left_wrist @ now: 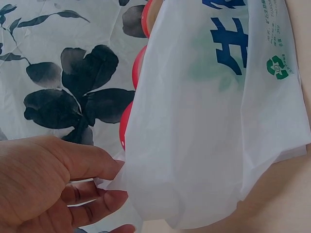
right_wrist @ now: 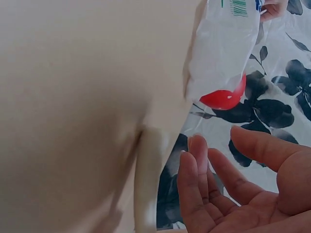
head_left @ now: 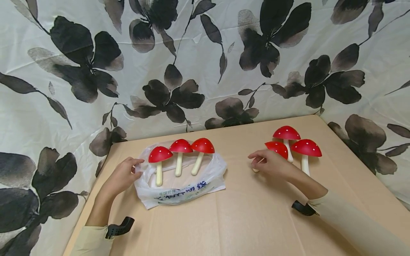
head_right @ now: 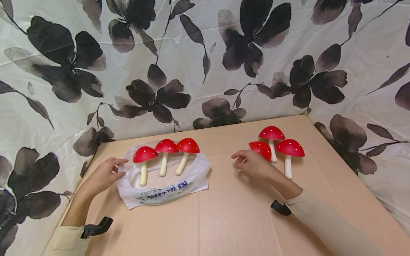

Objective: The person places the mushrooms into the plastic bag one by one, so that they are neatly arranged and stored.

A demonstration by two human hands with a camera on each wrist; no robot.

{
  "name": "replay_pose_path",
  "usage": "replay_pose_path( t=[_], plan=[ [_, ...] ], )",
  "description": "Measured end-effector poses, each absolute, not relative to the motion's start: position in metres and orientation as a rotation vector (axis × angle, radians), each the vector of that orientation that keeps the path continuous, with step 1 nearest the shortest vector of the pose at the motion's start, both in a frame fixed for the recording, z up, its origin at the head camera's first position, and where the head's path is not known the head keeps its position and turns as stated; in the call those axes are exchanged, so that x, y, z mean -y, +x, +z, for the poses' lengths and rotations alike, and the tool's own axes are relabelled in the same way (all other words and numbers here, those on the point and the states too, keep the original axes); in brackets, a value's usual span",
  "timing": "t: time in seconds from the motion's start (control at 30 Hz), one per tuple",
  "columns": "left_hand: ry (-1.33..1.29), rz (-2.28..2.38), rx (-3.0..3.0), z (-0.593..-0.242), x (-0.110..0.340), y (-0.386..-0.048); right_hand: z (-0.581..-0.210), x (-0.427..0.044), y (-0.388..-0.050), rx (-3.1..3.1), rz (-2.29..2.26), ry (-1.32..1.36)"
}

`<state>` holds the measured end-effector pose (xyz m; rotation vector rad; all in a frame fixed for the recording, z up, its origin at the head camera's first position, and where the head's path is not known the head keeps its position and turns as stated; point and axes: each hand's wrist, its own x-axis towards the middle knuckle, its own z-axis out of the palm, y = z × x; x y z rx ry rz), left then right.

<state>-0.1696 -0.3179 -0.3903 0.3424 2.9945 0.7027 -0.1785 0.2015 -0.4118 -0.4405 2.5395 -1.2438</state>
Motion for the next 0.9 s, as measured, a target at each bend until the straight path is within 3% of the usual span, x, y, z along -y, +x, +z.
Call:
replay_pose_path(
  t=[0.9],
  plan=[
    [0.339, 0.718, -2.985, -0.394, 0.318, -0.171, -0.428, -0.212, -0.156, -2.643, -1.113, -0.363]
  ],
)
